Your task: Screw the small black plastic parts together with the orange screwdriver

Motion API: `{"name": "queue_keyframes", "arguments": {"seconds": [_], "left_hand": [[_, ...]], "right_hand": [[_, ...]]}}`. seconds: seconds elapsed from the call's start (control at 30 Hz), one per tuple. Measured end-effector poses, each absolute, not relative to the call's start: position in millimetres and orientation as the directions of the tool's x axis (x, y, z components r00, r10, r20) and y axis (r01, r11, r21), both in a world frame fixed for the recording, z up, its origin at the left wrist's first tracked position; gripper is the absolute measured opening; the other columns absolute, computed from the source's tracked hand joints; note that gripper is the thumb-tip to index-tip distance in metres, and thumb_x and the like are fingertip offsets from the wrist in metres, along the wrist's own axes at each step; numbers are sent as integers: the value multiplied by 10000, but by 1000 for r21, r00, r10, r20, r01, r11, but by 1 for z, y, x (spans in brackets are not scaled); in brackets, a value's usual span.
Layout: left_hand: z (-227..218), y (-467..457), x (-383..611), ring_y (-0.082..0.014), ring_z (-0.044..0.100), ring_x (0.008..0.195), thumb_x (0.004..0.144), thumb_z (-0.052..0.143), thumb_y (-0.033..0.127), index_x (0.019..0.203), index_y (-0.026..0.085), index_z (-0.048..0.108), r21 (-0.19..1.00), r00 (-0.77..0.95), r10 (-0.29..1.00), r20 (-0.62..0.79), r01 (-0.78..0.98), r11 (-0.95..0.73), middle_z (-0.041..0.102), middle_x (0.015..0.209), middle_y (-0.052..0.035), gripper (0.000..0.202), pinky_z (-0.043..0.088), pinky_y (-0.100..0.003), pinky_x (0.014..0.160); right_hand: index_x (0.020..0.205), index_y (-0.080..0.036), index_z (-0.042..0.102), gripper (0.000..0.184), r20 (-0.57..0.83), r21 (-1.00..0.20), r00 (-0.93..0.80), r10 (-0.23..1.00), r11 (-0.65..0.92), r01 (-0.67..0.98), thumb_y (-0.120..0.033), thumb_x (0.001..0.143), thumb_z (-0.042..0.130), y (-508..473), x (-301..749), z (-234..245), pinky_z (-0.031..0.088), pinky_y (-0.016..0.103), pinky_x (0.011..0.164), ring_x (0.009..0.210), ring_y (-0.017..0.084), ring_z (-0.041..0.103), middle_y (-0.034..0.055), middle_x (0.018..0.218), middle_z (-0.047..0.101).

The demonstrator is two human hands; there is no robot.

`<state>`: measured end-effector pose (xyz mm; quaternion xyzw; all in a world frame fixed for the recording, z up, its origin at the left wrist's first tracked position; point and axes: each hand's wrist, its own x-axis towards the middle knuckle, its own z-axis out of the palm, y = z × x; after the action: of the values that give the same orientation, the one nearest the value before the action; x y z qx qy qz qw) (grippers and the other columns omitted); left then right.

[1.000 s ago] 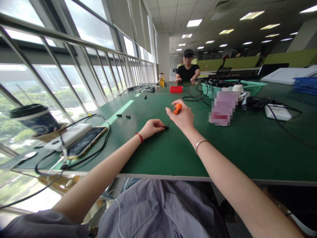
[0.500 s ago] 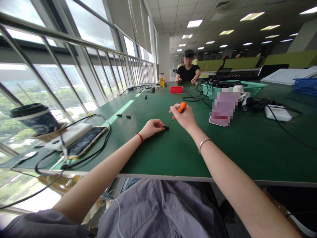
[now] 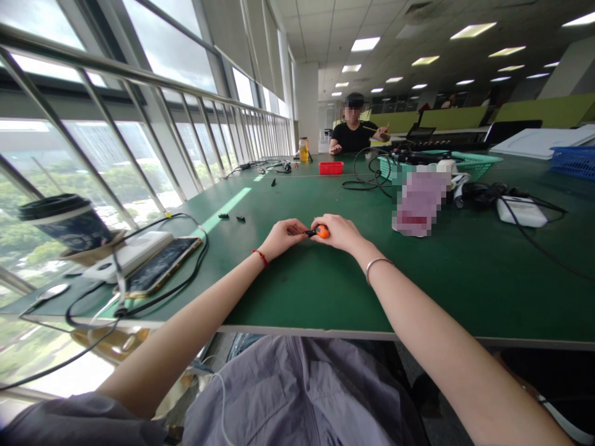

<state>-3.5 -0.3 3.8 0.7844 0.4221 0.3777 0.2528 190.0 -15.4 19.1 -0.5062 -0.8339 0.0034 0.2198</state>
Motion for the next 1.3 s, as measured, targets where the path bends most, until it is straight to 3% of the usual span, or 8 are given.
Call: {"name": "queue_keyframes", "arguments": {"seconds": [0.5,0.87,1.3], "left_hand": [[0,4,-5,-66,502,557,663,725,269,783,117,702,810,352,875,331,369,-455,674,718,-15,195,434,-209,598],[5,-4,-3,-116,559,688,698,671,257,752,157,699,577,335,821,463,589,-566,689,795,-24,117,437,-236,659],[5,-3,-3,-119,569,688,702,689,301,721,158,674,595,352,831,431,581,-555,686,781,-19,145,452,-233,665]], "right_hand": [[962,-271,678,183,369,-201,-395,841,487,850,-339,803,619,-16,188,19,372,252,610,837,174,592,19,950,652],[927,-266,677,175,384,-180,-377,843,468,865,-347,786,613,-18,185,19,352,249,598,837,174,599,10,943,676],[956,-274,678,193,389,-139,-413,824,495,857,-279,775,611,-16,187,16,351,243,597,838,169,594,13,950,668]]}}
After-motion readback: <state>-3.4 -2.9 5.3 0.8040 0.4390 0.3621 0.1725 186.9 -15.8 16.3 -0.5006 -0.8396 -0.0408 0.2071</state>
